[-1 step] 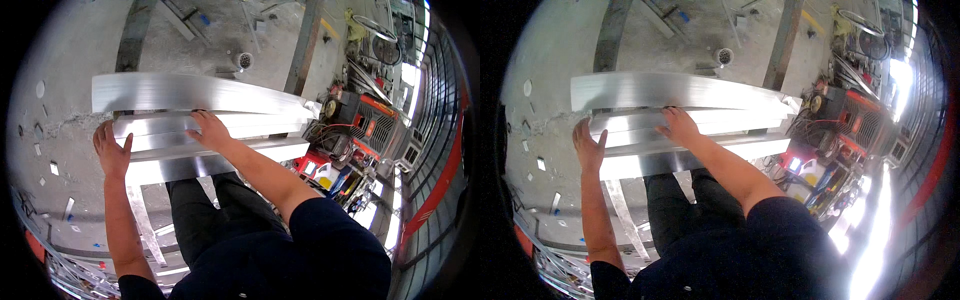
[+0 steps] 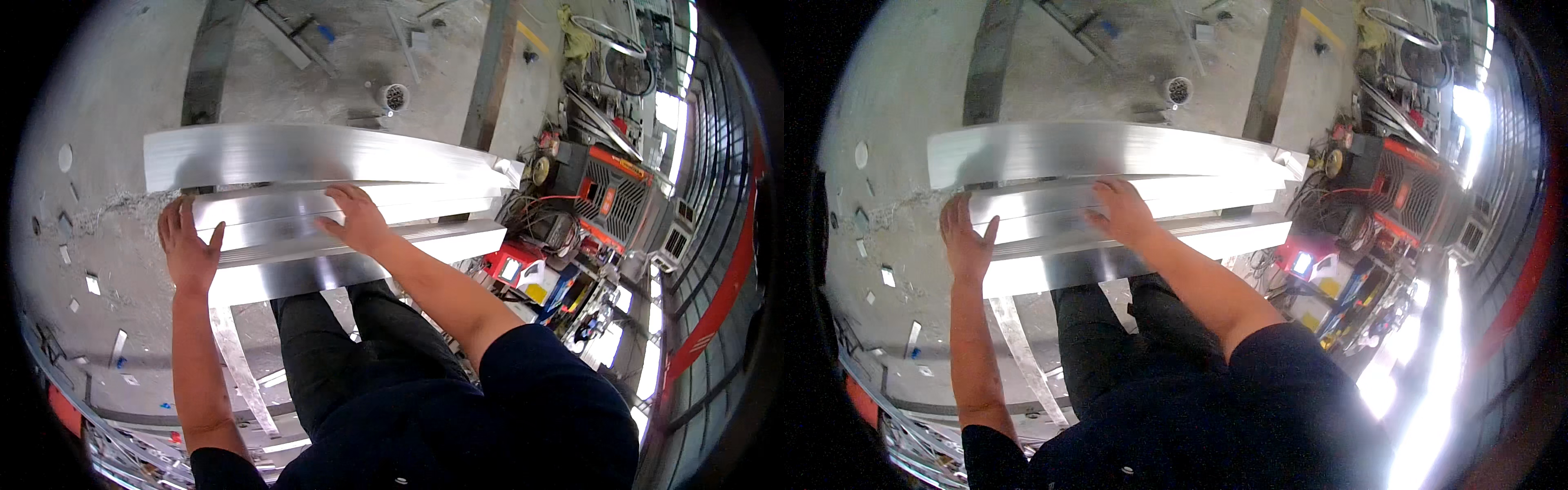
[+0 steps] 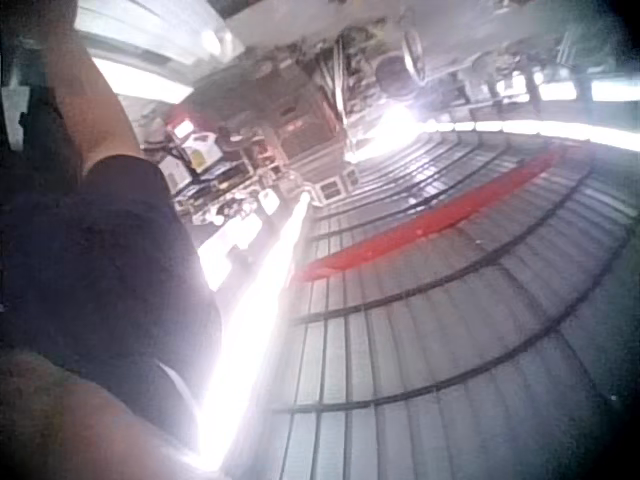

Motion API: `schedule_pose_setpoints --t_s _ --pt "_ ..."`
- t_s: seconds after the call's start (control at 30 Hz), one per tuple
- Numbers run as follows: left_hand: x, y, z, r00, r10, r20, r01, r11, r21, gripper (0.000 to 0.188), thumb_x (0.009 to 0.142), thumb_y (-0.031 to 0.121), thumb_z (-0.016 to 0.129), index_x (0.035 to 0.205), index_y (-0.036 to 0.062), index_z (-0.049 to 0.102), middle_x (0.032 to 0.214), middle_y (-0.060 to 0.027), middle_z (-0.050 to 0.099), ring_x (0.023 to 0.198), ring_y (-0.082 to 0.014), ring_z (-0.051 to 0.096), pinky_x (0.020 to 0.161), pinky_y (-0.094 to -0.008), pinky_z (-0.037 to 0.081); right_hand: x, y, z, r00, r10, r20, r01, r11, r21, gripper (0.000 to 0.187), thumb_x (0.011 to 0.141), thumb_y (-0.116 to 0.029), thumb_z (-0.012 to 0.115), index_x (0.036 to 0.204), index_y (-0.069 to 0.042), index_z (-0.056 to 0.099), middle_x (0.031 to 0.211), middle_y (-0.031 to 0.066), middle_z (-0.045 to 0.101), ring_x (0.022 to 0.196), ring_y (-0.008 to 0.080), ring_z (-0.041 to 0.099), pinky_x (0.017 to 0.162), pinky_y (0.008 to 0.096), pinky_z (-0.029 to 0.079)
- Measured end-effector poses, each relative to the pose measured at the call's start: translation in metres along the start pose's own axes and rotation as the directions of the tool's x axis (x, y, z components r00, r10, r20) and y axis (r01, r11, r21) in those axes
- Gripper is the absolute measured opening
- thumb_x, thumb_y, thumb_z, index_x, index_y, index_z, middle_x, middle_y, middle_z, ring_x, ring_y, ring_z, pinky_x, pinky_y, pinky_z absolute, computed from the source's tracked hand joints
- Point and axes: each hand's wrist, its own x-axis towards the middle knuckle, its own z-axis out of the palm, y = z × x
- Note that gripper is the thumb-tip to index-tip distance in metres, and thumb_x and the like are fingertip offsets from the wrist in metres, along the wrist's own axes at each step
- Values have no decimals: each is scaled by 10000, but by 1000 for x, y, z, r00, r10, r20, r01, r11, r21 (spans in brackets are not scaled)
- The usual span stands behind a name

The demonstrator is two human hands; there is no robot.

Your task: The person walks through a workshop and picks up several long, flat metal sheets from the floor. They carry the sheets to a metal frame and place them one by one into the frame, stacking them neatly.

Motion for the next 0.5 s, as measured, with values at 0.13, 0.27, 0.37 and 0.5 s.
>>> schedule_pose_setpoints --t_s 0.13,0.27,0.37,0.5 --pt "-14 45 8 965 238 113 -230 970 -82 656 726 225 770 1280 38 473 1328 -162 429 1283 -361 364 1122 -478 273 -91 58 -40 941 232 -248 -255 965 -66 541 775 -303 747 1210 -55 539 1253 161 531 1197 352 471 1034 430 382" --pt "-42 93 15 860 453 237 -437 892 -119 709 750 308 743 1321 26 430 1382 -173 379 1338 -360 300 1139 -491 238 -173 135 -92 786 417 -456 -546 815 -195 706 734 -296 781 1305 -50 447 1308 162 478 1209 322 471 1028 421 395" --pt "-48 151 24 794 531 297 -518 846 -127 706 742 302 746 1305 12 435 1377 -186 381 1326 -373 324 1144 -486 227 -182 161 -161 684 473 -555 -644 749 -155 733 728 -218 777 1332 -23 410 1303 193 449 1242 365 417 1058 430 358" --pt "-59 249 68 708 604 364 -584 792 -177 738 734 299 753 1321 9 410 1399 -185 368 1339 -363 322 1148 -487 220 -212 258 -212 697 445 -562 -661 703 -263 770 739 -180 736 1383 -13 347 1374 210 396 1294 379 363 1088 442 328"
